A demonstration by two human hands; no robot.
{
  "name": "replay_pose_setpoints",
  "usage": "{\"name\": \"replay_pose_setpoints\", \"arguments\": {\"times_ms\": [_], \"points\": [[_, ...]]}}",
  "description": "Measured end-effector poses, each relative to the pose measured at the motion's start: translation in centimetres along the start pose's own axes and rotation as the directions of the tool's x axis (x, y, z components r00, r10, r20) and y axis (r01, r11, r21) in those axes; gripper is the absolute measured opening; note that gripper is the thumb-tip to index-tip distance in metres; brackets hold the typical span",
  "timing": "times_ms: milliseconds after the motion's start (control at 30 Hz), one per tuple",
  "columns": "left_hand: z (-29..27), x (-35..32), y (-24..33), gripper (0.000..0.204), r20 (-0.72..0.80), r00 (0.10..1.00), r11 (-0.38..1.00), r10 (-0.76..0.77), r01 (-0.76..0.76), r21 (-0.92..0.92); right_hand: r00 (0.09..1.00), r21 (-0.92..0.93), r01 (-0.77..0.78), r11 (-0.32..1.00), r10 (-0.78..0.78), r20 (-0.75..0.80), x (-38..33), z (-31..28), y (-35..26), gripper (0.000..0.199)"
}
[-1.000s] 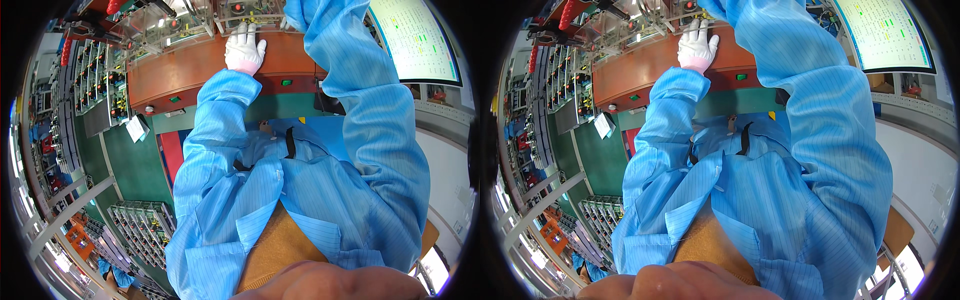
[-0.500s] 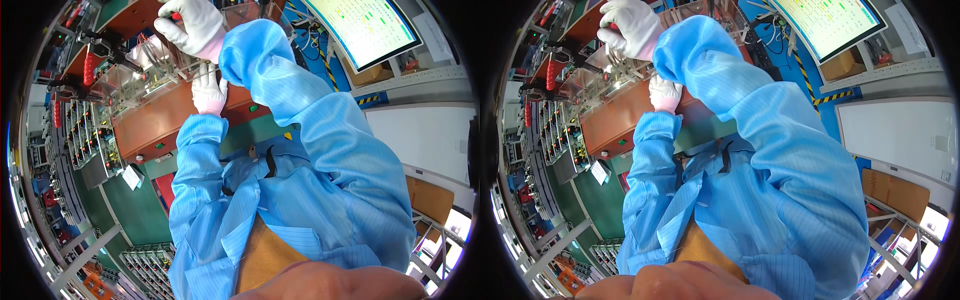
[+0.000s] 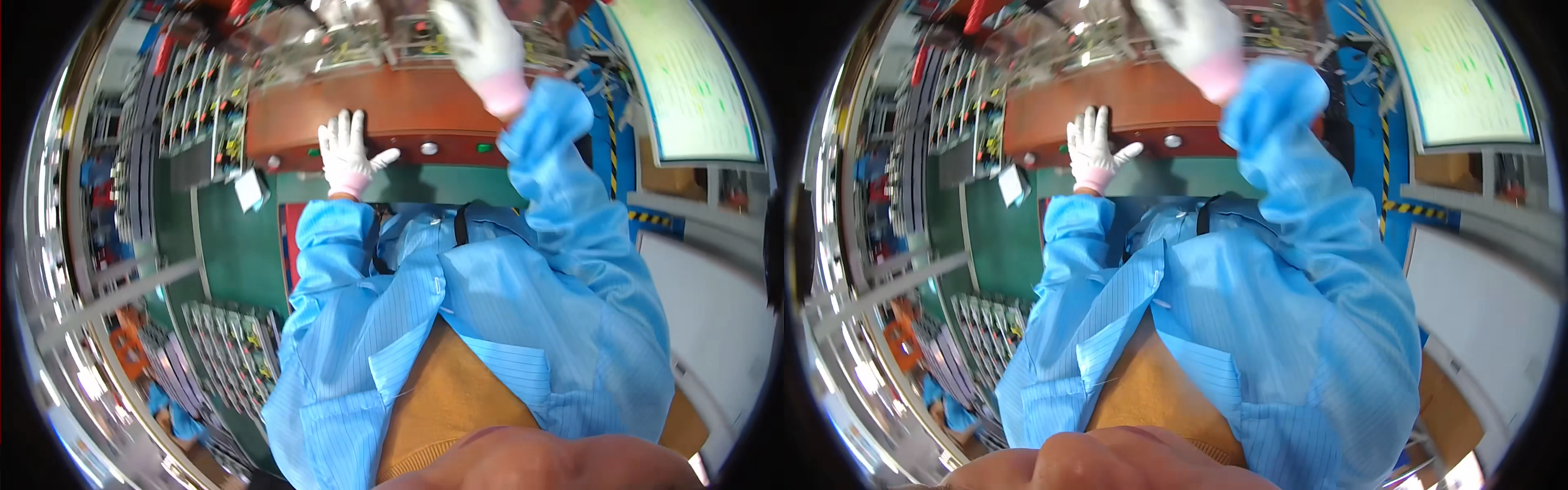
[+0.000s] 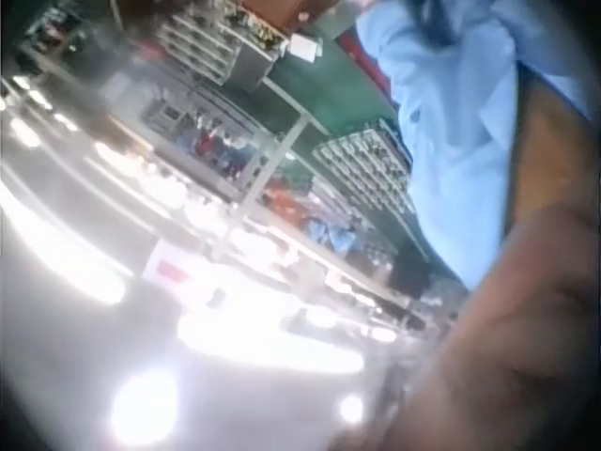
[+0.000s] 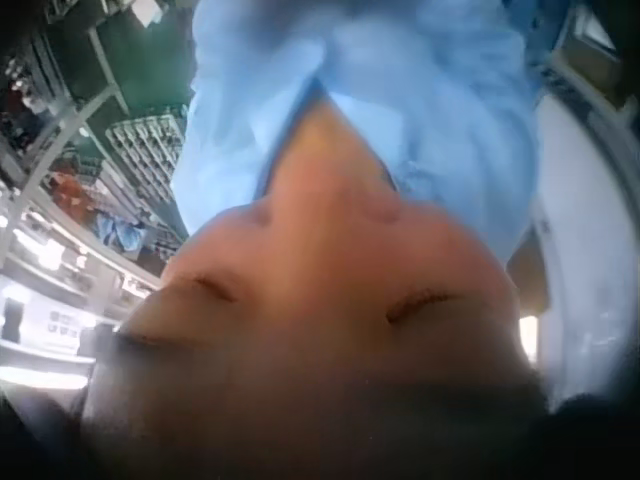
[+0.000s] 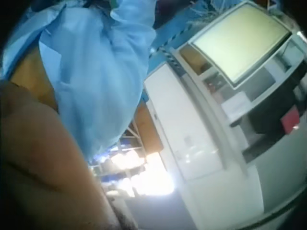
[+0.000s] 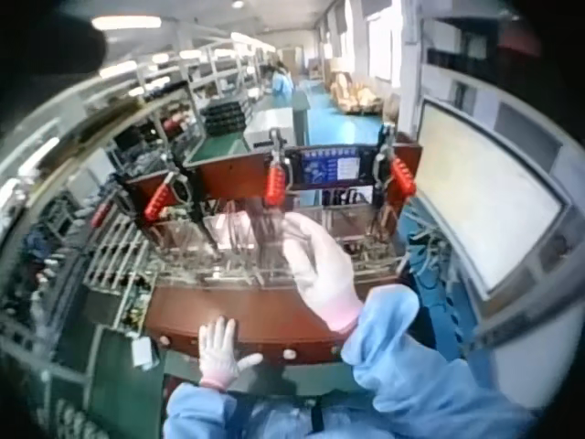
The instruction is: The person tests circuit boards using a testing fixture and arranges the circuit boards onto trays along the workstation.
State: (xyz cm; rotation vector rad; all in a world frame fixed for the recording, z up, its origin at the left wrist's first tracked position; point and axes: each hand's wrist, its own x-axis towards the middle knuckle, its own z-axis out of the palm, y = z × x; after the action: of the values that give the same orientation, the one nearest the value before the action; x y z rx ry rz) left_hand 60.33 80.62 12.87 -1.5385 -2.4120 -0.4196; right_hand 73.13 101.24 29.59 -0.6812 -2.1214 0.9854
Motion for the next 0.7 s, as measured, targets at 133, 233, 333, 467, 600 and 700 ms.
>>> {"name": "replay_pose_setpoints", "arguments": {"times_ms": [133,233,333,467,600,700], "points": [[-1.0,-1.7,-4.8,0.085,0.007,0.996,0.992,-0.094,0.093,0.081,0.992,-0.018,0.012,1.000,-0.015,-0.128,-6.0,1.7,6.7,0.023],[-1.2,-2.8,-7.8,0.091,0.030,0.992,0.978,-0.122,0.115,0.171,0.991,-0.072,-0.132,0.989,0.131,-0.011,-8.2,2.5,9.2,0.024],[-1.2,-2.5,-9.5,0.092,0.038,0.989,0.976,-0.142,0.134,0.173,0.988,-0.171,-0.131,0.976,0.143,0.059,-8.2,2.9,11.4,0.026],[-0.9,-1.9,-11.1,0.093,0.024,0.989,0.979,-0.144,0.139,0.151,0.981,-0.313,-0.140,0.939,0.174,0.086,-8.0,3.5,12.9,0.028],[-0.6,-1.2,-12.4,0.093,-0.042,0.991,0.984,-0.124,0.128,0.126,0.980,-0.400,-0.185,0.898,0.198,-0.008,-7.6,4.4,13.5,0.030],[-0.2,-1.4,-12.3,0.091,-0.104,0.990,0.992,-0.098,0.105,0.069,0.982,-0.422,-0.188,0.887,0.183,-0.054,-7.6,4.8,14.0,0.030]]}}
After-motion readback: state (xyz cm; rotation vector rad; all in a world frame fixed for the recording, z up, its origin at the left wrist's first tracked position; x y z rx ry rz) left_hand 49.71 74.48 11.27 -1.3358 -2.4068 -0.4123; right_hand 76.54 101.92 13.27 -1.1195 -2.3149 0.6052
